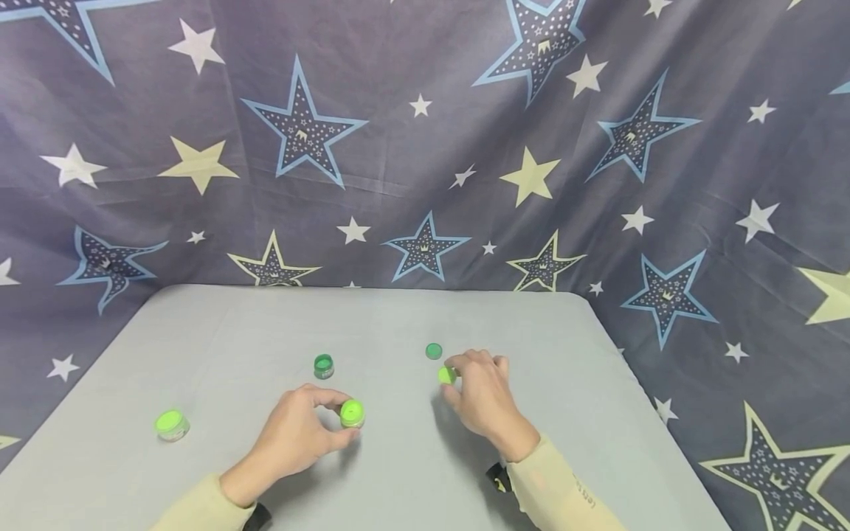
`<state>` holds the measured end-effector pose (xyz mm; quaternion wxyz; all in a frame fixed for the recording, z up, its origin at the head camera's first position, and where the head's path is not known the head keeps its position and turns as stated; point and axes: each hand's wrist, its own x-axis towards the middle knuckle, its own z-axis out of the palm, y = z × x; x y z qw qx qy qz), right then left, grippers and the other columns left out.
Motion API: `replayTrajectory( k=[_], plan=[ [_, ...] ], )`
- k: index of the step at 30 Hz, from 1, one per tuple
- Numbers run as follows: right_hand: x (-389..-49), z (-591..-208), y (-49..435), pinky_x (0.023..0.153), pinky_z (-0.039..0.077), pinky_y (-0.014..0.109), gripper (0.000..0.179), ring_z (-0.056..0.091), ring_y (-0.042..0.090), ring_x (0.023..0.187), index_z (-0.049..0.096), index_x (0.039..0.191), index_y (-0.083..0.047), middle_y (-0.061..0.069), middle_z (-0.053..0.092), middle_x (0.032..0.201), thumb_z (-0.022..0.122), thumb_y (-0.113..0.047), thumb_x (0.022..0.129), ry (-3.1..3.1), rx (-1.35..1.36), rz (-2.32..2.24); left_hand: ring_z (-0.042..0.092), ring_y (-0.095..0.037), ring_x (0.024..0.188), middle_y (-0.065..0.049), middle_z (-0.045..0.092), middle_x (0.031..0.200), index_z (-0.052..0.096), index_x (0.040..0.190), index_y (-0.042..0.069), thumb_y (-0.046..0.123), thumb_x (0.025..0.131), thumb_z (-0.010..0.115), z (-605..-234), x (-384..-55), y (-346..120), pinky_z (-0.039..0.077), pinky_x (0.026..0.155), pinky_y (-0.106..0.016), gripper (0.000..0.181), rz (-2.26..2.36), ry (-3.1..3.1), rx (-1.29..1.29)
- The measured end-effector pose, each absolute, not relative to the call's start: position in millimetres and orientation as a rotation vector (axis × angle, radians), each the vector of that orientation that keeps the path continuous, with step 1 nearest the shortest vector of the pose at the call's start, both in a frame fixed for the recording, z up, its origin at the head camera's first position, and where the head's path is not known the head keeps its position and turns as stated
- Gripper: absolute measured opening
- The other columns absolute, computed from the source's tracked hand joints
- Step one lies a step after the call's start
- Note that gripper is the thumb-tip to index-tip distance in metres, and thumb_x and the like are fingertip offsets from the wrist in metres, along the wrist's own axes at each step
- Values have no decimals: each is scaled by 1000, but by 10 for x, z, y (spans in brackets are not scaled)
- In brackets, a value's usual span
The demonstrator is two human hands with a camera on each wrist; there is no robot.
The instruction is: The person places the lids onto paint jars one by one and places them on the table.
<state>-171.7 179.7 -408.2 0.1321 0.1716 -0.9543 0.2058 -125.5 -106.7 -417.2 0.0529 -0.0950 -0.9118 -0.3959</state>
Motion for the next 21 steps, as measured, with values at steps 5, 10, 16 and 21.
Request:
replayTrajectory(
  k=[5, 10, 16, 21],
  plan=[
    [-1650, -4034, 1740, 90, 32, 48, 30, 57, 20, 92, 76, 109, -10, -4, 67, 93, 86, -17, 81, -2754, 538, 633, 65, -13, 93, 20, 65, 81, 79, 89, 27, 20, 67, 96, -4189, -1262, -1030, 53, 84, -43, 29, -1216, -2764, -306],
    [-1569, -3991, 1685, 89, 31, 46, 30, 57, 21, 90, 75, 109, -10, -6, 66, 91, 86, -17, 82, -2746, 579, 674, 65, -11, 92, 21, 65, 80, 79, 89, 28, 21, 66, 96, -4212, -1266, -1002, 52, 84, -41, 29, -1212, -2767, -312],
    [-1489, -3974, 1622, 90, 31, 45, 31, 53, 14, 87, 76, 109, -11, -7, 64, 91, 87, -17, 82, -2717, 616, 692, 65, -10, 89, 22, 65, 78, 79, 87, 29, 22, 66, 96, -4213, -1284, -987, 52, 80, -38, 28, -1208, -2758, -345],
    [-1426, -3970, 1579, 89, 32, 44, 29, 52, 11, 85, 75, 108, -12, -8, 63, 90, 87, -17, 82, -2703, 645, 687, 66, -13, 88, 21, 66, 78, 79, 87, 29, 21, 67, 96, -4214, -1293, -977, 51, 76, -36, 27, -1227, -2766, -348]
  ],
)
